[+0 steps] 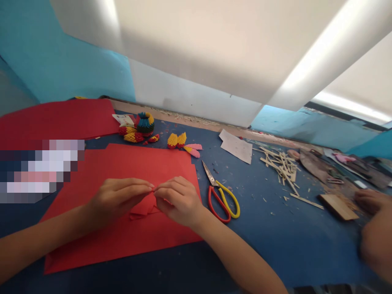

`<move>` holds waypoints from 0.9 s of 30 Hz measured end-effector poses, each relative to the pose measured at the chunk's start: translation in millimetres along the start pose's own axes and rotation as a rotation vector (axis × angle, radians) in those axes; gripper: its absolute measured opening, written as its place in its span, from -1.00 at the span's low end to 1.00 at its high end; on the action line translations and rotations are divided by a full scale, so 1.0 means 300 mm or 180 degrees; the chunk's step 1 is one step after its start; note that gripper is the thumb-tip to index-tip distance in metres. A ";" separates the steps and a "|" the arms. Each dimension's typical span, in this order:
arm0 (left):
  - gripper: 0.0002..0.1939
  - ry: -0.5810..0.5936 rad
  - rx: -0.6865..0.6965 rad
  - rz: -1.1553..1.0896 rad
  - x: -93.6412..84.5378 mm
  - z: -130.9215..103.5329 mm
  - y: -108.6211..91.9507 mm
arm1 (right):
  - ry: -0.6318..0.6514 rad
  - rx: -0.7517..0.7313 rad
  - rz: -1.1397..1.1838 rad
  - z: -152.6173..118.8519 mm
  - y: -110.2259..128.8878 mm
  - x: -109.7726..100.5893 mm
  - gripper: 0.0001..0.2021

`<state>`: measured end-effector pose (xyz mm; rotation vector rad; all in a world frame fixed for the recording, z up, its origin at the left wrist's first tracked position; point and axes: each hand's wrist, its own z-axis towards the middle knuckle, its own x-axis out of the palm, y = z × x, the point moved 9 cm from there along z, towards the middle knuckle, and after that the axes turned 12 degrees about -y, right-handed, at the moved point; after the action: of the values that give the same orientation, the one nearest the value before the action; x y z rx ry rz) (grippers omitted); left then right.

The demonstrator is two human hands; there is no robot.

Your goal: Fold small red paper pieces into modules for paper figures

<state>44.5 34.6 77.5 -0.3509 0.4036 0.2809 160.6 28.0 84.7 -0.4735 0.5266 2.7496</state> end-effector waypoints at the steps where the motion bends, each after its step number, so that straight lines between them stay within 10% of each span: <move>1: -0.84 0.0015 0.0071 0.0048 -0.001 0.000 -0.006 | -0.0010 0.0010 0.0008 0.000 0.000 -0.001 -0.83; 27: -0.89 -0.0225 -0.0046 0.0141 -0.024 0.008 -0.009 | -0.0222 -0.0049 -0.0020 -0.005 0.014 -0.018 -0.85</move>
<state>39.8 31.8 83.5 -0.3456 0.3402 0.3386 164.6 22.5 86.6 -0.3806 0.4863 2.7548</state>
